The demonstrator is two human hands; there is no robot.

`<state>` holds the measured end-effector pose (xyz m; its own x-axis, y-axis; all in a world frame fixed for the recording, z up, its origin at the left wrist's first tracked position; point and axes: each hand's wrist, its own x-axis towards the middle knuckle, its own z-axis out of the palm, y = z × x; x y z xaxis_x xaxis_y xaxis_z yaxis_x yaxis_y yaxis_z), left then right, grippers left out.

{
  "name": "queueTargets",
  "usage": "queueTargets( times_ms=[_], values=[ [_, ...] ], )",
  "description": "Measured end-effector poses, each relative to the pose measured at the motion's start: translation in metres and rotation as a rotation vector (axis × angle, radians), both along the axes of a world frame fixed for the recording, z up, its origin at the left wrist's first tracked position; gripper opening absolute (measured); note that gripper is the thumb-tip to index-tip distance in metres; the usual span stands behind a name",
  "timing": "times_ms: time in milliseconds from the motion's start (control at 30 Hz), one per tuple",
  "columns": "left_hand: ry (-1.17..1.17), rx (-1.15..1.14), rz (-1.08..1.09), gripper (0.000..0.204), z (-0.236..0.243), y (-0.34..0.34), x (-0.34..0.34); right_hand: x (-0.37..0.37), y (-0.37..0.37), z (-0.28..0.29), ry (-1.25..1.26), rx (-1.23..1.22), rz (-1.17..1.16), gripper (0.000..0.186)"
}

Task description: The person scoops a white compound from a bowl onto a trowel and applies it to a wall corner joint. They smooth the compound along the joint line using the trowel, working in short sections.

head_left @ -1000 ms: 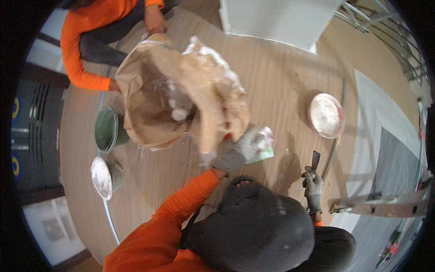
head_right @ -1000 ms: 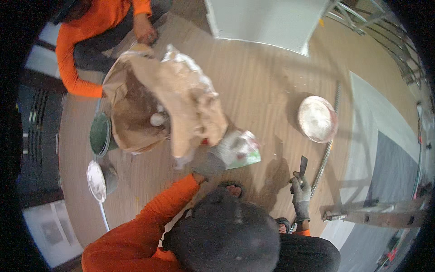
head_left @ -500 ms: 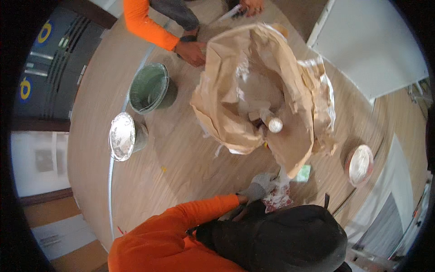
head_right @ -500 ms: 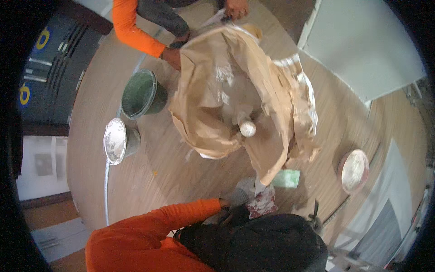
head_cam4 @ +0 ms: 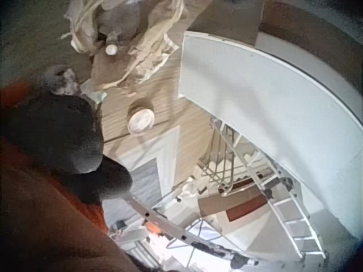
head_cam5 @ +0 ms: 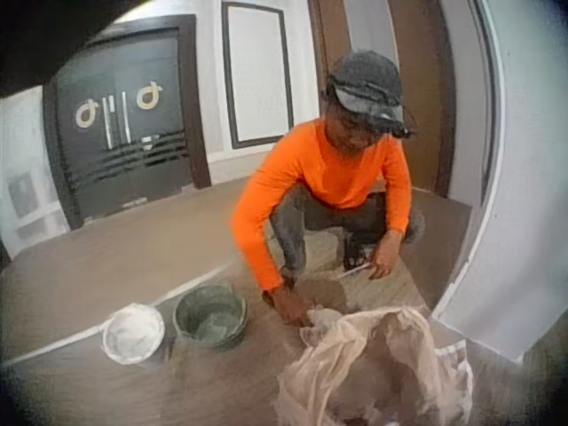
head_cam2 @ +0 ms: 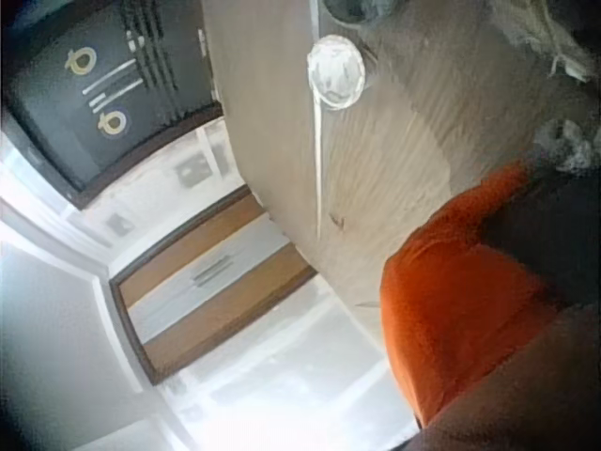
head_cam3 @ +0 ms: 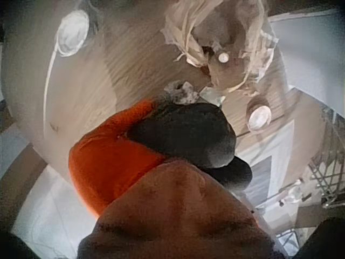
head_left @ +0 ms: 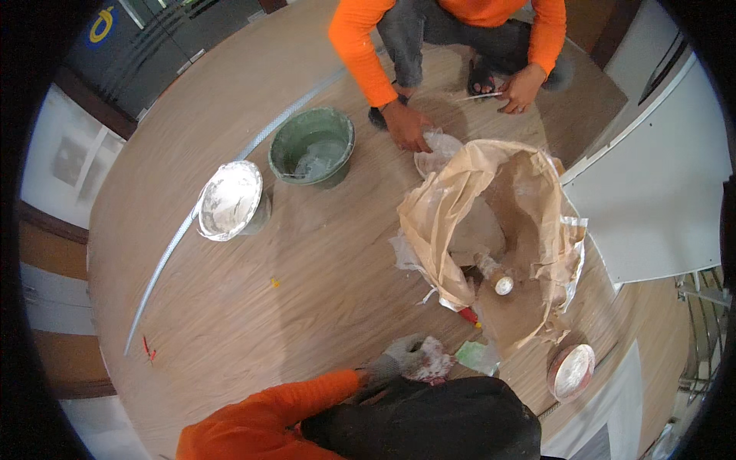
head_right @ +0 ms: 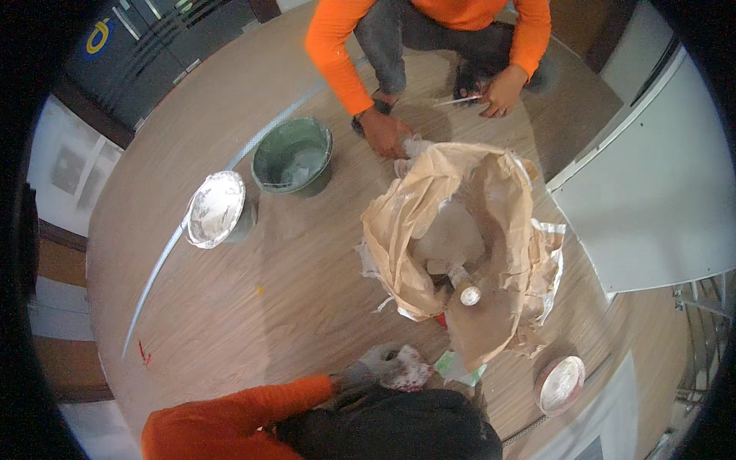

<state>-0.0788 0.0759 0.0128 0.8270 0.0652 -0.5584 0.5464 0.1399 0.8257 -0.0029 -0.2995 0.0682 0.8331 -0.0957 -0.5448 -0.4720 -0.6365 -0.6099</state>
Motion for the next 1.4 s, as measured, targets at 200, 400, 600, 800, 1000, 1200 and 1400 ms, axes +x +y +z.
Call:
queueTargets(
  times_ms=[200, 400, 600, 800, 1000, 1200, 1400],
  values=[
    [-0.081, -0.359, 0.220, 0.045, -0.026, 0.026, -0.031, -0.002, 0.015, 0.002, -0.086, 0.138, -0.030, 0.019],
    [-0.067, 0.168, -0.311, 0.033, 0.063, 0.006, 0.055, 0.002, 0.003, -0.005, -0.034, 0.526, -0.283, 0.033],
    [-0.133, -0.005, -0.411, 0.027, 0.132, -0.060, 0.156, 0.036, 0.048, 0.068, -0.085, 0.598, -0.307, 0.034],
    [-0.298, -0.025, -0.491, 0.021, 0.115, -0.046, 0.171, 0.013, 0.115, 0.059, -0.455, 0.848, -0.517, 0.025],
    [-0.369, -0.141, -0.773, 0.019, 0.124, -0.018, 0.178, 0.007, 0.147, 0.054, -0.781, 0.877, -0.720, 0.015],
    [-0.722, 0.015, -0.797, 0.022, 0.164, -0.014, 0.194, 0.013, 0.161, 0.043, -0.988, 0.994, -0.647, 0.015],
    [-0.977, 0.278, -0.713, 0.033, 0.227, -0.048, 0.169, 0.010, 0.167, 0.065, -1.163, 1.072, -0.546, 0.017]
  ],
)
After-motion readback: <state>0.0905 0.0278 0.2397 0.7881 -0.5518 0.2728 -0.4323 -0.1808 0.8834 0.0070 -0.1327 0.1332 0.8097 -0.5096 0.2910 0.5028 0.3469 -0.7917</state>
